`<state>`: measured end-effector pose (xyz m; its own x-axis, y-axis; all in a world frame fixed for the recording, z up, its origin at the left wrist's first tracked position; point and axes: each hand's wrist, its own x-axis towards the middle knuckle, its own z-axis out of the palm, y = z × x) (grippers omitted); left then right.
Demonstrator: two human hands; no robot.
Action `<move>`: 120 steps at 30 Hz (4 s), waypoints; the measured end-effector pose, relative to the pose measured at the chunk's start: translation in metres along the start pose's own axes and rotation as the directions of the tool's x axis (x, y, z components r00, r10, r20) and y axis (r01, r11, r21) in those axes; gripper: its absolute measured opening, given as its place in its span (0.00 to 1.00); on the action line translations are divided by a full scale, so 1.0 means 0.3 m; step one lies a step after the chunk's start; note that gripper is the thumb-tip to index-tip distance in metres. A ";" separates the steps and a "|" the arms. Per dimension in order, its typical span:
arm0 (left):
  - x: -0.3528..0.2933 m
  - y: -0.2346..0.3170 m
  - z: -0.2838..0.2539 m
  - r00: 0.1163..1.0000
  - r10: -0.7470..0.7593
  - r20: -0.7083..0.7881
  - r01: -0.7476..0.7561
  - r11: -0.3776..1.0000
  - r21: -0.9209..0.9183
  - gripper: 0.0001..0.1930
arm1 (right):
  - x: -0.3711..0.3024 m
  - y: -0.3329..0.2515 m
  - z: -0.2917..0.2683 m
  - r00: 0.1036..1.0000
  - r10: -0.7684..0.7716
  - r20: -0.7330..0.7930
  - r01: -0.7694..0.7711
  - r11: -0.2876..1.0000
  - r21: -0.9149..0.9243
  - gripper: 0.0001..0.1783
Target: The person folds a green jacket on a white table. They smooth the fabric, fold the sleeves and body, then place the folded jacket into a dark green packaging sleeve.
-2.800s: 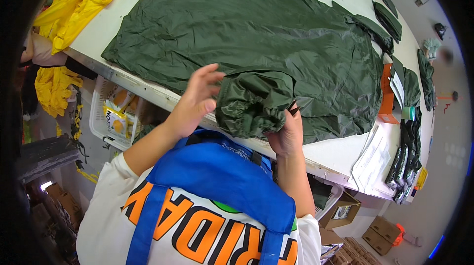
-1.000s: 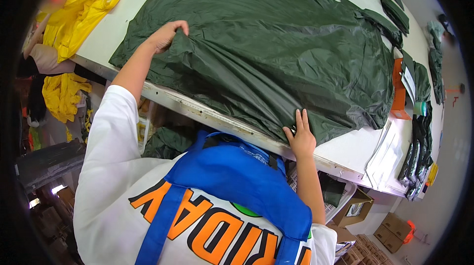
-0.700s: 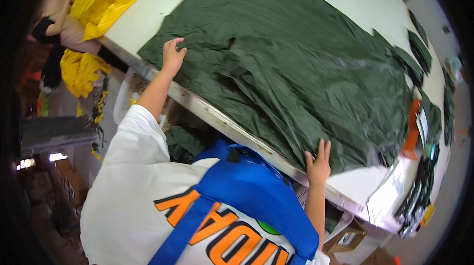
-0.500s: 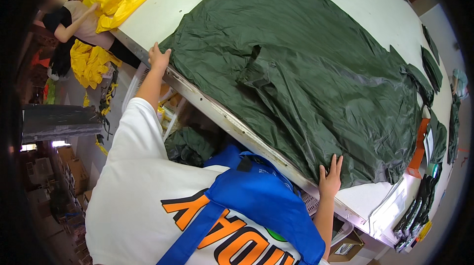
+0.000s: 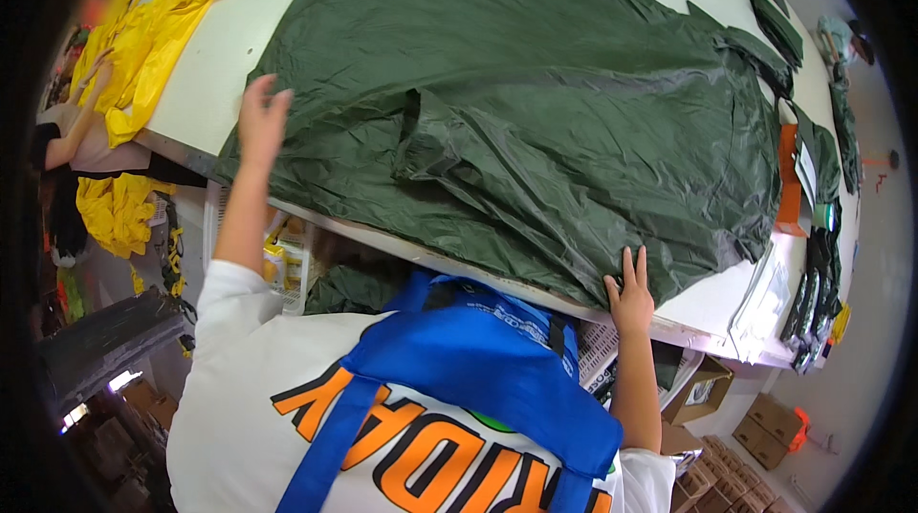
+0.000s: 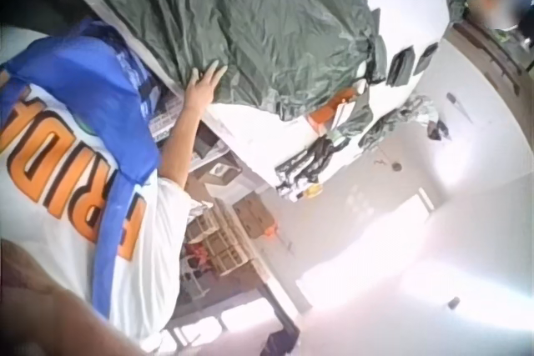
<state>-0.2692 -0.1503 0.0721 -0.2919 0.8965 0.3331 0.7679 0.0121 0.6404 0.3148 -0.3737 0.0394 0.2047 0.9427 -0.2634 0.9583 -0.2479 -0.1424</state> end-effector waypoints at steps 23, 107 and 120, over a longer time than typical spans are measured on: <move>-0.422 0.396 0.366 0.670 0.179 0.720 -0.539 0.785 0.307 0.41 | 0.090 0.356 -0.026 0.949 -0.124 -0.291 0.278 0.762 0.585 0.21; -0.140 0.357 0.656 0.758 -0.073 0.648 -0.310 0.834 0.456 0.35 | 0.279 0.947 -0.182 0.825 0.181 -0.535 -0.279 0.954 -0.107 0.26; -0.366 0.494 0.528 0.678 -0.141 0.722 -0.326 0.822 0.467 0.40 | 0.335 1.266 -0.258 0.989 0.147 -0.021 -0.145 0.986 0.084 0.33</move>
<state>-0.0331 -0.1768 0.0208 0.1052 0.9255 -0.3638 0.9926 -0.0756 0.0948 0.7147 -0.3559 0.0326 0.3479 0.9005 -0.2610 0.8981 -0.3999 -0.1827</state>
